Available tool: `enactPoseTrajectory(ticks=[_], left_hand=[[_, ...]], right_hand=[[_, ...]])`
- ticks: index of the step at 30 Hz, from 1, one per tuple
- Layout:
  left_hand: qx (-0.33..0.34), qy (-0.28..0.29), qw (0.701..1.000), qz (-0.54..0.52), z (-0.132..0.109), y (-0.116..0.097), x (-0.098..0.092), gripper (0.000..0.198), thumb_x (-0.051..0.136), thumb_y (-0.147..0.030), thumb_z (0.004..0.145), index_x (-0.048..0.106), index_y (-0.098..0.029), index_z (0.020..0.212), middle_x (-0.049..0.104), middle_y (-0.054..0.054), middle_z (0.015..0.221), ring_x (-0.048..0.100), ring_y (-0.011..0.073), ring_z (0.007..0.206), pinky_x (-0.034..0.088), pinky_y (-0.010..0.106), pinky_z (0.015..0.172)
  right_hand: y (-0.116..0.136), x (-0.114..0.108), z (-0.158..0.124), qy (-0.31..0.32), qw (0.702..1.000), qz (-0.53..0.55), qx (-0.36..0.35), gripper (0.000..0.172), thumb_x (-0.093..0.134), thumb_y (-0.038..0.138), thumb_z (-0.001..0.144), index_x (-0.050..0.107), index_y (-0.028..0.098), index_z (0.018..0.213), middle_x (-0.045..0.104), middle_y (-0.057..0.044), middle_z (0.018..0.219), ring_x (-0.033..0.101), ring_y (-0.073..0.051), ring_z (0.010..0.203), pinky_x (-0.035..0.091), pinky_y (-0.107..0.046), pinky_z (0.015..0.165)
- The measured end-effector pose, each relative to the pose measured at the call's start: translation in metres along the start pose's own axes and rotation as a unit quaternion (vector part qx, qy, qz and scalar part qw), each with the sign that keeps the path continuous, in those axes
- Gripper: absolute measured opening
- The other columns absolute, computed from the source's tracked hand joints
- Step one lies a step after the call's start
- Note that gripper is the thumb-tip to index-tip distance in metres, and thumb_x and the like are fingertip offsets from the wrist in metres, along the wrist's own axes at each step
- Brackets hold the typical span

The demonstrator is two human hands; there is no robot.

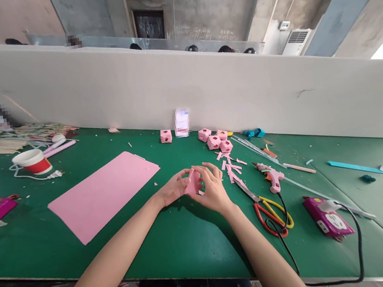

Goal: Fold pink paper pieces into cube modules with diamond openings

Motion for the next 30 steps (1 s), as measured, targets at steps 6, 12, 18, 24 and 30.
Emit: enactPoseTrajectory(ticks=[6,12,18,24,30], left_hand=[[0.027,-0.023,0.999,-0.006,0.005,-0.004,-0.012,0.064,0.096,-0.043,0.068,0.059,-0.019,0.114,0.077,0.014,0.118,0.077,0.0291,0.104,0.056,0.044,0.095],[0.031,-0.037,0.999,0.0,0.006,-0.005,-0.016,0.066,0.097,-0.043,0.067,0.058,-0.018,0.113,0.077,0.016,0.118,0.077,0.0302,0.104,0.056,0.045,0.096],[0.033,-0.058,0.998,0.004,0.004,-0.009,-0.015,0.062,0.096,-0.041,0.069,0.057,-0.019,0.11,0.078,0.013,0.113,0.076,0.0293,0.108,0.054,0.044,0.098],[0.015,-0.062,0.998,0.012,0.004,-0.008,-0.014,0.059,0.095,-0.044,0.07,0.056,-0.019,0.107,0.08,0.009,0.099,0.078,0.025,0.096,0.053,0.039,0.095],[0.001,-0.054,0.998,0.011,0.004,-0.005,-0.014,0.058,0.096,-0.044,0.069,0.057,-0.019,0.103,0.079,0.009,0.099,0.078,0.0255,0.099,0.053,0.038,0.095]], right_hand=[[-0.004,-0.008,0.002,-0.014,1.0,0.003,0.01,0.056,0.075,0.029,0.084,0.059,0.024,0.137,0.072,-0.009,0.133,0.048,-0.036,0.141,0.039,-0.054,0.115],[-0.005,-0.008,0.001,-0.025,1.0,-0.005,-0.005,0.052,0.075,0.035,0.091,0.059,0.023,0.139,0.073,-0.01,0.133,0.049,-0.036,0.139,0.04,-0.055,0.114],[-0.007,-0.009,0.0,-0.067,0.997,-0.018,-0.023,0.036,0.073,0.033,0.095,0.067,0.026,0.13,0.08,-0.007,0.119,0.057,-0.033,0.133,0.046,-0.051,0.107],[-0.009,-0.01,0.0,-0.099,0.995,-0.015,-0.024,0.014,0.069,0.028,0.099,0.077,0.027,0.111,0.083,-0.005,0.101,0.066,-0.031,0.124,0.05,-0.047,0.1],[-0.01,-0.012,0.001,-0.098,0.995,-0.019,-0.001,0.019,0.062,0.027,0.103,0.081,0.029,0.102,0.083,-0.005,0.093,0.069,-0.031,0.123,0.051,-0.049,0.1]])
Point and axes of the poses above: each hand's wrist, its own z-axis towards the middle knuckle, its own x-axis out of the palm, y = z × x, the point moved 5 cm from there along z, towards the middle knuckle
